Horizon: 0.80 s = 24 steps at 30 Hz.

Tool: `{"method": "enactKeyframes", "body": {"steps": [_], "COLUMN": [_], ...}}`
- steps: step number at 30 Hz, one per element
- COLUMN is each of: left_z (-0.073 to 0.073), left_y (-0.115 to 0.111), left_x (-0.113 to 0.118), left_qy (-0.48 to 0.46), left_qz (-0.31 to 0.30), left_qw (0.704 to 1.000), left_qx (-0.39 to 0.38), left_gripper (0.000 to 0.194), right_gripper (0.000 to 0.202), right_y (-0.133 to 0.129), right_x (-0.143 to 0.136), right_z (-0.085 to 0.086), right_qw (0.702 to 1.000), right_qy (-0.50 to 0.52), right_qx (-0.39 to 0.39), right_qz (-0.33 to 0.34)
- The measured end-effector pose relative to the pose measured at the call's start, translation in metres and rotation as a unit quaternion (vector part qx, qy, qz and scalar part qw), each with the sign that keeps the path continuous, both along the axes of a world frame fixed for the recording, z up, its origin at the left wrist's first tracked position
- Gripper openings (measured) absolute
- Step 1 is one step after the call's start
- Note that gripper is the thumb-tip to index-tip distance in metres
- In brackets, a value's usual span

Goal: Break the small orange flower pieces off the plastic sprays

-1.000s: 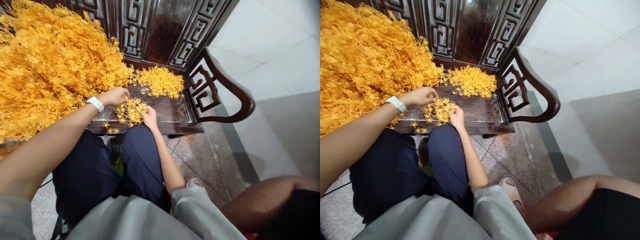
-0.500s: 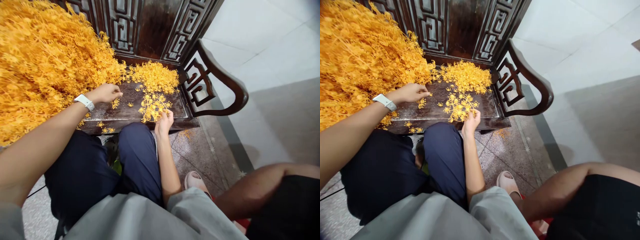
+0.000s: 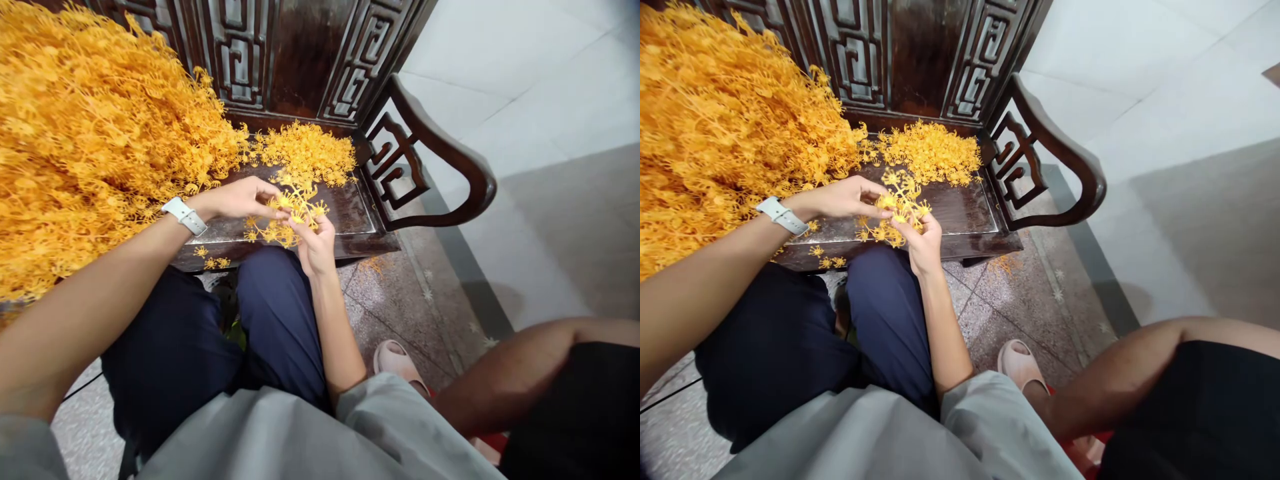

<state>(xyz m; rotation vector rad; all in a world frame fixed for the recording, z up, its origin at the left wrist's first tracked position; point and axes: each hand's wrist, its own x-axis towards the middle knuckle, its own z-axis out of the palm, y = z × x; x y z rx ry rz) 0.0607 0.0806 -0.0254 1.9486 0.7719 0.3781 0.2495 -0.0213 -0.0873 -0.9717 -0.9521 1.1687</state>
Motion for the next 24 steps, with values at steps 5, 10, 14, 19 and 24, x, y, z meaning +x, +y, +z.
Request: {"method": "enactKeyframes", "body": {"steps": [5, 10, 14, 19, 24], "left_z": [-0.002, 0.002, -0.005, -0.016, -0.02], "left_y": [0.007, 0.012, 0.022, 0.038, 0.039], "left_x": [-0.002, -0.007, -0.019, -0.034, -0.044], "left_qy": [-0.004, -0.008, -0.065, -0.128, -0.057], "left_qz": [0.128, 0.272, 0.398, 0.48, 0.485], "left_qw": [0.992, 0.957, 0.913, 0.866, 0.87], "left_qx": [0.013, 0.105, 0.056, -0.052, -0.069], "left_gripper": [0.021, 0.013, 0.016, 0.032, 0.026], "right_gripper": [0.031, 0.024, 0.025, 0.032, 0.04], "right_y": [-0.003, -0.001, -0.001, 0.001, 0.002], "right_x": [0.003, 0.009, 0.013, 0.016, 0.019], "right_z": [0.006, 0.002, -0.001, -0.001, 0.0], "right_qw": [0.999, 0.998, 0.999, 1.0, 0.999], "right_qy": [0.038, 0.056, 0.05, 0.029, 0.049], "right_qx": [0.0, -0.009, -0.011, -0.011, -0.005], "right_qz": [0.028, 0.034, 0.0, -0.004, -0.009]}}
